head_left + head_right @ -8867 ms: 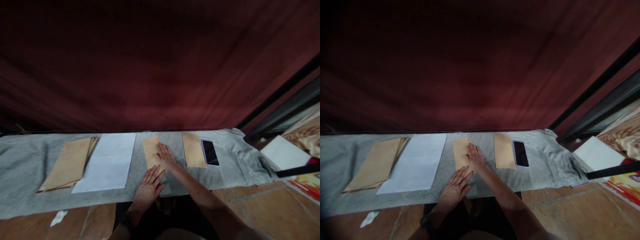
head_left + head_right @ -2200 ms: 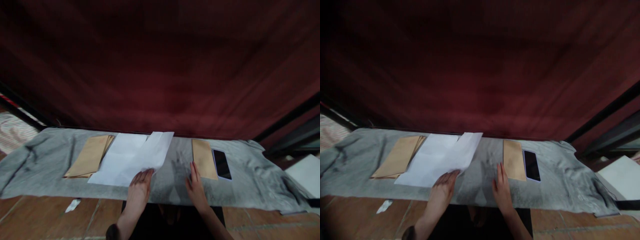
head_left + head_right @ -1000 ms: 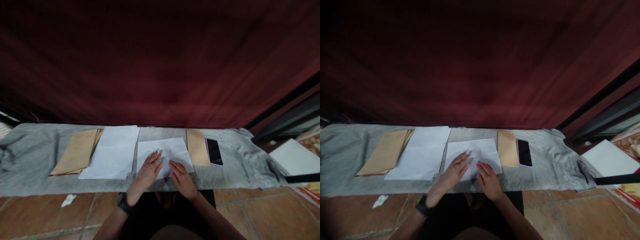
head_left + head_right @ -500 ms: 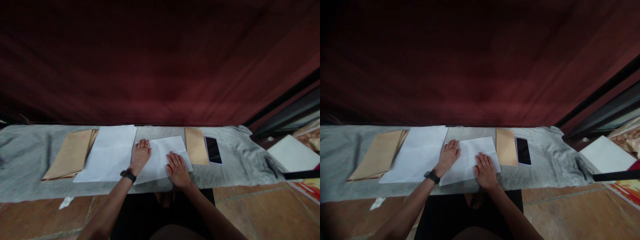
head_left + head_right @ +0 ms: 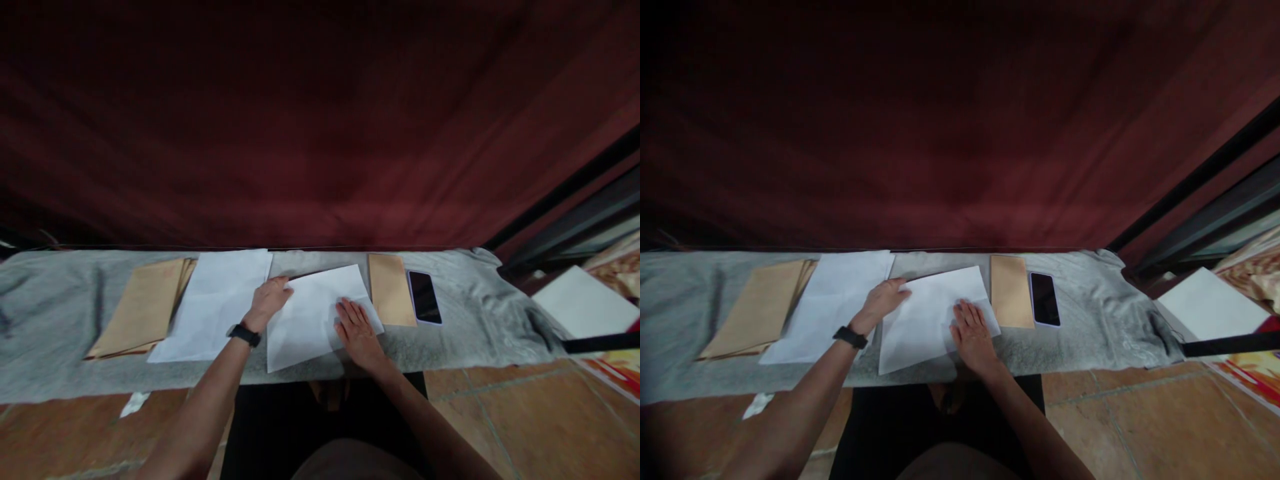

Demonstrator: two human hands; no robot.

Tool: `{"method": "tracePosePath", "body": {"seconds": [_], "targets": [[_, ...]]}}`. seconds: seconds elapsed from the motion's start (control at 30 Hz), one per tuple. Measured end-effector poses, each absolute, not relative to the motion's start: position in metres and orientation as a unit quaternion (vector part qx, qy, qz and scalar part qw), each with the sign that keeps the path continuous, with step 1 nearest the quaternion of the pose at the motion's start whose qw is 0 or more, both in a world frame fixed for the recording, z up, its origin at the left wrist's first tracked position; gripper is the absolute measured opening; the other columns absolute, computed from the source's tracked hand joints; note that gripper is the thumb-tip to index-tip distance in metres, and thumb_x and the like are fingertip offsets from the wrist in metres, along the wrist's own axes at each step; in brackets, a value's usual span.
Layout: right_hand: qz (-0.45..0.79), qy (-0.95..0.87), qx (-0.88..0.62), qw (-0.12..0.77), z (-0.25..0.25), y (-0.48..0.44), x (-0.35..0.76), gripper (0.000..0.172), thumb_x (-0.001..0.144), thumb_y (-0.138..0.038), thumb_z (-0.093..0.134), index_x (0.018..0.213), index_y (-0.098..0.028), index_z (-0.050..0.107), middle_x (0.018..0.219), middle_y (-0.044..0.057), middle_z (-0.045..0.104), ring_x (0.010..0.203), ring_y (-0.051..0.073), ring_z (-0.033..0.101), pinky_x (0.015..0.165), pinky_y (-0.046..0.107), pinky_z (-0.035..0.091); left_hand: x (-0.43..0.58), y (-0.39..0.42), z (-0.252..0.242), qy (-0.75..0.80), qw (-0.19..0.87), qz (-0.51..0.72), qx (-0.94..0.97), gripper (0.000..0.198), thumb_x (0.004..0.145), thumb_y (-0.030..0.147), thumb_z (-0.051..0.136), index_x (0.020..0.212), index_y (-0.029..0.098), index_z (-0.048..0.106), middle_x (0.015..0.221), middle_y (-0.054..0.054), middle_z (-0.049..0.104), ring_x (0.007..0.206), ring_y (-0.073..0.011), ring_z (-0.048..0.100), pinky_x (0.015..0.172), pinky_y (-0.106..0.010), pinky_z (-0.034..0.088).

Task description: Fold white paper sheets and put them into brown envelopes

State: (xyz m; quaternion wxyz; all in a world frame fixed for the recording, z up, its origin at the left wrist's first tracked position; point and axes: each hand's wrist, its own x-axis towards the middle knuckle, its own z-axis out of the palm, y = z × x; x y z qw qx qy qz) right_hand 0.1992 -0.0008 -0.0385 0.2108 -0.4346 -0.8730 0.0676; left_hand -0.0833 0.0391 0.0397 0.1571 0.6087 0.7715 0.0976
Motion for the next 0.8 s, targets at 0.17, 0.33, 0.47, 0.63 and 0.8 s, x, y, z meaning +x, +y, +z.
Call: {"method": "tracePosePath", "body": {"seconds": [0.17,0.33,0.47,0.63,0.8], "targets": [[0.086,-0.857,-0.442,0.249,-0.024,0.011,0.207,0.052,0.104,-0.028,0.041,0.155,-0.017,0.041,0.161,0.013,0.039,0.15,0.029,0.033,0.121,0.054,0.032,-0.103,-0.008,0.043,0.797,0.277,0.268,0.465,0.03,0.08,0.045,0.062,0.083,0.016,0.068,0.07,-0.004,0.072,0.067,-0.0203,0.067,0.059,-0.027,0.049],[0.113,-0.854,-0.436,0.26,-0.02,0.013,0.203,0.051,0.104,-0.028,0.039,0.154,-0.019,0.041,0.16,0.012,0.041,0.149,0.028,0.035,0.121,0.054,0.032,-0.078,-0.048,0.024,0.725,0.406,0.5,0.243,0.047,0.051,0.052,0.082,0.076,0.015,0.068,0.065,-0.003,0.07,0.058,-0.0178,0.063,0.055,-0.027,0.048],[0.111,-0.864,-0.435,0.227,-0.025,0.002,0.196,0.048,0.103,-0.027,0.041,0.149,-0.015,0.049,0.159,0.014,0.042,0.149,0.029,0.035,0.12,0.053,0.034,-0.049,-0.058,0.003,0.726,0.402,0.505,0.237,0.047,0.049,0.053,0.08,0.076,0.015,0.068,0.069,-0.005,0.071,0.062,-0.0189,0.064,0.061,-0.03,0.05],[0.087,-0.877,-0.432,0.194,-0.029,-0.009,0.191,0.048,0.103,-0.026,0.043,0.149,-0.016,0.05,0.159,0.012,0.043,0.147,0.028,0.039,0.12,0.051,0.035,-0.026,-0.068,-0.015,0.764,0.336,0.502,0.227,0.026,0.068,0.046,0.067,0.075,0.021,0.063,0.06,0.003,0.06,0.061,-0.0164,0.06,0.06,-0.027,0.046],[0.067,-0.89,-0.417,0.172,-0.032,-0.014,0.19,0.047,0.103,-0.028,0.046,0.149,-0.02,0.05,0.159,0.009,0.044,0.146,0.027,0.04,0.121,0.05,0.032,-0.027,-0.072,-0.013,0.781,0.32,0.467,0.264,0.013,0.073,0.034,0.067,0.078,0.022,0.066,0.062,0.002,0.064,0.064,-0.0184,0.064,0.061,-0.027,0.048]]}}
